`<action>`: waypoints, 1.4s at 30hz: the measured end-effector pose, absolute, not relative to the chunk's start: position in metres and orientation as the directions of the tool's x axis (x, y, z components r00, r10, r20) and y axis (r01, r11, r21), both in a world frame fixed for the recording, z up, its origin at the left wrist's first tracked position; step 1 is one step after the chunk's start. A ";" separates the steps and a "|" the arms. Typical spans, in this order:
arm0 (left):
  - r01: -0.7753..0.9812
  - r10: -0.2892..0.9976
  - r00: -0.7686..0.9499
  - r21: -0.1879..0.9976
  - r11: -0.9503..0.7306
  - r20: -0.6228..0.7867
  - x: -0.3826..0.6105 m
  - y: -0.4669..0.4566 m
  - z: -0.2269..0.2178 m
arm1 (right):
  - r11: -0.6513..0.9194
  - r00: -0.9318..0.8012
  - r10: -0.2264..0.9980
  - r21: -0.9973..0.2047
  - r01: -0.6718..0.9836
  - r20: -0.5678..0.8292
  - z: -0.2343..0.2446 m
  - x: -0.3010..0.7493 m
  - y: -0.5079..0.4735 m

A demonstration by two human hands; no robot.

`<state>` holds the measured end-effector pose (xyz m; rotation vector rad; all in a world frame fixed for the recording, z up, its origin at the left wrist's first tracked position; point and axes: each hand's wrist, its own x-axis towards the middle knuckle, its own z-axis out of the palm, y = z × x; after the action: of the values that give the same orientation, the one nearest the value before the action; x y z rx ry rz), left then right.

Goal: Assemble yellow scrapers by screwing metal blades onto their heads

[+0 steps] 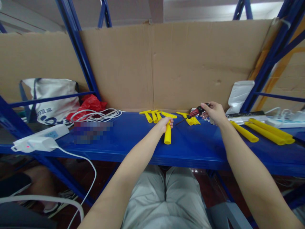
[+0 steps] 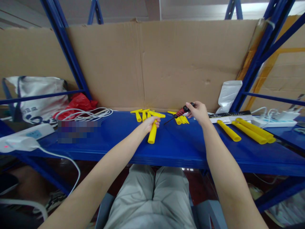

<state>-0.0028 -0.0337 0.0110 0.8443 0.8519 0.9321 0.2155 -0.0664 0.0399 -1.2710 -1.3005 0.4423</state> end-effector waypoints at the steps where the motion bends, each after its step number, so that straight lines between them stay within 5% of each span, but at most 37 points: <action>1: -0.317 0.909 0.342 0.881 0.351 -0.239 -0.003 -0.033 0.011 | 0.371 0.340 0.814 -0.872 0.320 0.471 0.039 0.217 -0.063; 10: -0.310 0.903 0.347 0.878 0.365 -0.252 -0.003 -0.034 0.012 | 0.629 0.525 0.599 -0.761 0.159 0.604 0.036 0.231 -0.049; 42: -0.221 0.885 0.382 0.904 0.367 -0.266 -0.001 -0.033 0.012 | 0.640 0.488 0.624 -0.757 0.128 0.610 0.039 0.214 -0.056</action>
<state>-0.0013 -0.0330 0.0116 0.9104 0.8897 0.8463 0.2139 -0.0563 0.0393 -0.8512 -1.0407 0.3506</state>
